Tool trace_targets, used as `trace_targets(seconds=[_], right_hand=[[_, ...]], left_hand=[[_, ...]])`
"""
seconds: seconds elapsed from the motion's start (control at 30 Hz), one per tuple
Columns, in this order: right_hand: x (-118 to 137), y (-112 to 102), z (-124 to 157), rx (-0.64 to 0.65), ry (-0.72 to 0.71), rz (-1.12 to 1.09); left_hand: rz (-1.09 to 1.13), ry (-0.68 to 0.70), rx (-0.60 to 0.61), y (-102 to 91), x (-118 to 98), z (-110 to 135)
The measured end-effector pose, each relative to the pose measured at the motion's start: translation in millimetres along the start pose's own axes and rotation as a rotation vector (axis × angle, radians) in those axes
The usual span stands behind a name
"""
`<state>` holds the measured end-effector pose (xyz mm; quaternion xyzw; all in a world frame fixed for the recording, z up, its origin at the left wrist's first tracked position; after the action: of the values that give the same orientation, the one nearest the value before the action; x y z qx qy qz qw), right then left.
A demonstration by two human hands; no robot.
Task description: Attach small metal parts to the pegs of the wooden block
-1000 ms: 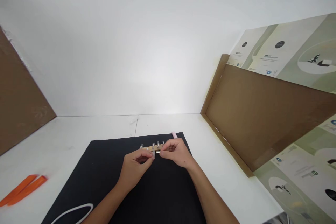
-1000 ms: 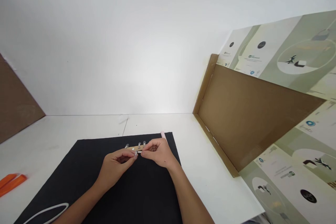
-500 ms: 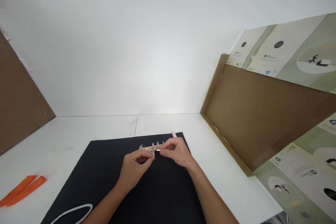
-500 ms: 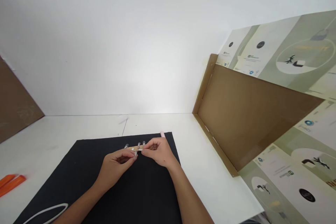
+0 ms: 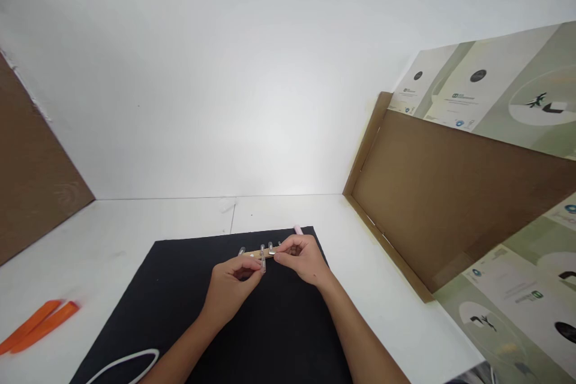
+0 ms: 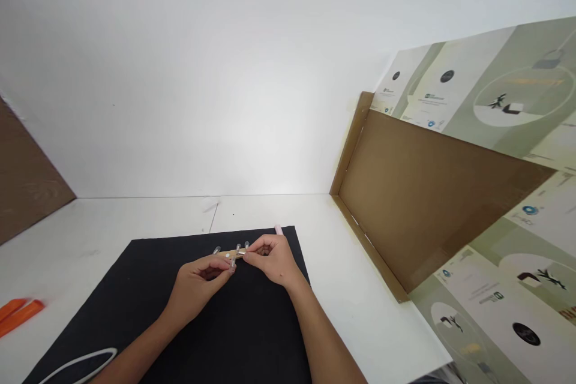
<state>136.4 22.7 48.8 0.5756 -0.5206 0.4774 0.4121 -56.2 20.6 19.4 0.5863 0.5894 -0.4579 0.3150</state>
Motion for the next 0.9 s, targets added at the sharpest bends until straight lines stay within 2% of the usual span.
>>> trace_targets(seconds=[0.17, 0.3, 0.4, 0.47, 0.57, 0.7, 0.77, 0.9], right_hand=[[8, 4, 5, 0.176, 0.051, -0.068], [5, 10, 3, 0.115, 0.047, -0.118], [4, 7, 0, 0.021, 0.031, -0.079], [6, 3, 0, 0.005, 0.039, -0.043], [12, 0, 3, 0.082, 0.063, -0.042], [12, 7, 6, 0.192, 0.071, -0.091], [8, 11, 5, 0.158, 0.059, -0.121], [3, 7, 0, 0.012, 0.034, -0.081]], left_hand=[[0.003, 0.003, 0.001, -0.2, -2, -1], [0.002, 0.006, 0.009, 0.4, -3, -1], [-0.003, 0.0, 0.004, 1.0, -4, -1], [-0.009, 0.004, -0.004, 1.1, -4, -1], [-0.018, 0.013, -0.01, 0.9, -4, -1], [-0.014, 0.013, -0.001, 0.4, -3, 0], [-0.007, 0.011, 0.015, 0.6, -3, 0], [-0.006, 0.01, 0.013, 1.3, -3, 0]])
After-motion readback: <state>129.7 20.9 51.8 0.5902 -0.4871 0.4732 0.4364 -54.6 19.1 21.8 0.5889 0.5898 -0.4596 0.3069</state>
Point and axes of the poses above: each hand's wrist, its own z-axis away from the middle knuckle, its own y-axis out of the palm, x = y × z, the point moved 1 cm from there along -z, towards the middle knuckle
